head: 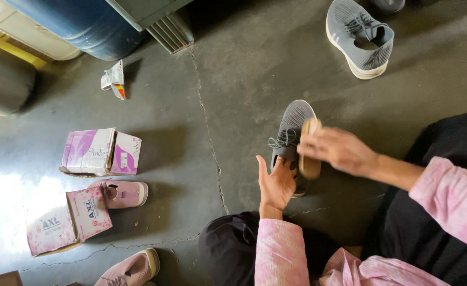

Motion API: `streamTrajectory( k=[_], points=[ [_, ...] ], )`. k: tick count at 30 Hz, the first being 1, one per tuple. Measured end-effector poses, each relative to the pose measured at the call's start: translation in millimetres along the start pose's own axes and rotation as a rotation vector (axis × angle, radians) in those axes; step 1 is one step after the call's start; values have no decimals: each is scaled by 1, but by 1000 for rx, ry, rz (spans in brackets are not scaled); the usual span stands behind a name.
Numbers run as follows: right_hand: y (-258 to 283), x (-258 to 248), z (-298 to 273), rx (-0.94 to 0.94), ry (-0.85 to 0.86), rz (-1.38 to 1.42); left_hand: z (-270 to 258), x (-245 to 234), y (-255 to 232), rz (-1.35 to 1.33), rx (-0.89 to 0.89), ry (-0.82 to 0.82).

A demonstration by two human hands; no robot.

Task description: The person sits on the floor and uses a brush to clean a pair of grey sneakers. They scrub the upper fabric, laces, and sole of one shoe, then repeat the process on the other shoe, turning them over to clean different surfaces.

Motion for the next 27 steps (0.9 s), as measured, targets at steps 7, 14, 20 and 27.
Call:
streamTrajectory(
  k=[7, 14, 20, 27],
  points=[
    [-16, 2, 0, 130, -14, -153, 1, -3, -2, 63, 50, 9],
    [7, -3, 2, -87, 23, 5, 6, -19, 3, 17, -17, -114],
    [0, -11, 12, 87, 20, -117, 3, -6, -1, -144, 13, 96],
    [14, -2, 6, -168, 115, 17, 7, -19, 3, 57, 0, -156]
  ],
)
Point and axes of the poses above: each hand's wrist, its own z-axis towards the middle knuckle, its own x-axis out of the palm, y = z × x, the point moved 6 cm from there along z, towards the middle knuckle, and after that the axes turned 9 degrees about -y, right-handed, at the moved point
